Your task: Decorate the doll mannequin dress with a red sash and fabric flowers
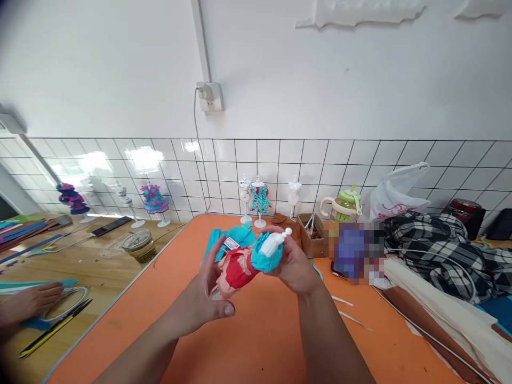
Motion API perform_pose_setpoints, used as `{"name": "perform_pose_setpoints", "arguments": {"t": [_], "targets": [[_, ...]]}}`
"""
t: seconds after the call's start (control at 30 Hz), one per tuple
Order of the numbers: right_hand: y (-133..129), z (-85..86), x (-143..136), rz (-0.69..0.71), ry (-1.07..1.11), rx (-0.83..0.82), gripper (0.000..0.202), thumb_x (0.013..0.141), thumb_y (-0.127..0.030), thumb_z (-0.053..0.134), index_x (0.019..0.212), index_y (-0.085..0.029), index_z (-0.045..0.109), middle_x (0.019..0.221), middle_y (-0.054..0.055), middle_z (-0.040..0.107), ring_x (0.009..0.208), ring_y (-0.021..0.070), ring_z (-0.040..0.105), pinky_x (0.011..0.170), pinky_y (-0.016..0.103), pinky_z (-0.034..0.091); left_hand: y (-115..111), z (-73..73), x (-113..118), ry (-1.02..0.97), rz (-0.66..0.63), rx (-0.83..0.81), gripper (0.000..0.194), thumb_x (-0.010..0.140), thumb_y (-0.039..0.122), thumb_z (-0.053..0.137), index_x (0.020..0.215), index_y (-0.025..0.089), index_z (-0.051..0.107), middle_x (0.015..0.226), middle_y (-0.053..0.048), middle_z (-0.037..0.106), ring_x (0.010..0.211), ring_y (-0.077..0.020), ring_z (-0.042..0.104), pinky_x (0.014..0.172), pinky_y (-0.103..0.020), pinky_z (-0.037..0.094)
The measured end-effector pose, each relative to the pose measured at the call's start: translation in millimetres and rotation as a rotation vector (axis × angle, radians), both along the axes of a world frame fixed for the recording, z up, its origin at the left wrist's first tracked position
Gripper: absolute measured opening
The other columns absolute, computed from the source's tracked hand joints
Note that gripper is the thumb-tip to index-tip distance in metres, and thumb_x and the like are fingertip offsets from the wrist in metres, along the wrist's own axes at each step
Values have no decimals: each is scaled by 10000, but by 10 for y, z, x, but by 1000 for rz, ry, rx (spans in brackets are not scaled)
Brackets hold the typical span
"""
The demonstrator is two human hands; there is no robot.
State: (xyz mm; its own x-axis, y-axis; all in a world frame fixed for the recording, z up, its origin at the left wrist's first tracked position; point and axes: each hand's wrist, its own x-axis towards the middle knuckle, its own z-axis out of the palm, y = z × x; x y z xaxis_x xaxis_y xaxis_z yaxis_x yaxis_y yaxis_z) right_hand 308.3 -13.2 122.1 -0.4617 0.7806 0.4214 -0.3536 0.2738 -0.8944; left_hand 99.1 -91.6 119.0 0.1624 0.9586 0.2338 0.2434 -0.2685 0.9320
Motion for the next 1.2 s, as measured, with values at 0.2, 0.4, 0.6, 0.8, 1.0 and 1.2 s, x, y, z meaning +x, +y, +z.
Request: {"name": "perform_pose_setpoints", "arguments": {"t": [0.2,0.4,0.6,0.8,1.0,1.2], "targets": [[-1,-259,328,109,-382,54,864,687,-339,690,1417,-317,228,1364,86,444,1243,228,441,958,397,423,179,-115,-180,108,80,-149,813,669,332,727,1371,280,321,1102,-81,639,933,-246,648,758,-361,539],[-95,-1065,1301,-395,-1001,-71,525,762,-332,545,1277,-244,498,1319,88,519,1210,244,488,964,388,430,349,-553,-249,419,124,-67,786,670,340,699,1364,292,333,1076,-62,652,917,-238,657,757,-331,521],[-277,-1265,1737,-755,-1247,-23,421,781,-309,494,1182,-205,572,1211,90,601,1113,266,550,944,422,437,531,-909,-98,634,64,-44,774,636,432,709,1316,263,381,971,-68,671,866,-257,657,664,-308,480],[-301,-872,963,-559,-1116,424,301,831,-287,476,1106,-251,594,1137,54,616,1092,221,534,923,397,437,596,-857,-161,799,249,118,593,624,613,650,1055,216,558,1079,-97,617,1054,-302,549,846,-388,411],[-178,-848,135,-462,-1011,694,440,800,-302,568,1233,-239,512,1271,77,533,1165,238,461,978,427,361,721,-790,-187,718,266,-139,536,813,656,347,705,192,593,830,-61,633,842,-243,580,665,-317,403],[-159,-1083,-126,-532,-980,713,312,817,-265,569,1127,-229,572,1187,71,592,1063,211,523,935,396,366,790,-820,-190,492,187,-327,448,734,616,509,647,183,584,619,6,574,605,-161,536,510,-243,321]]}}
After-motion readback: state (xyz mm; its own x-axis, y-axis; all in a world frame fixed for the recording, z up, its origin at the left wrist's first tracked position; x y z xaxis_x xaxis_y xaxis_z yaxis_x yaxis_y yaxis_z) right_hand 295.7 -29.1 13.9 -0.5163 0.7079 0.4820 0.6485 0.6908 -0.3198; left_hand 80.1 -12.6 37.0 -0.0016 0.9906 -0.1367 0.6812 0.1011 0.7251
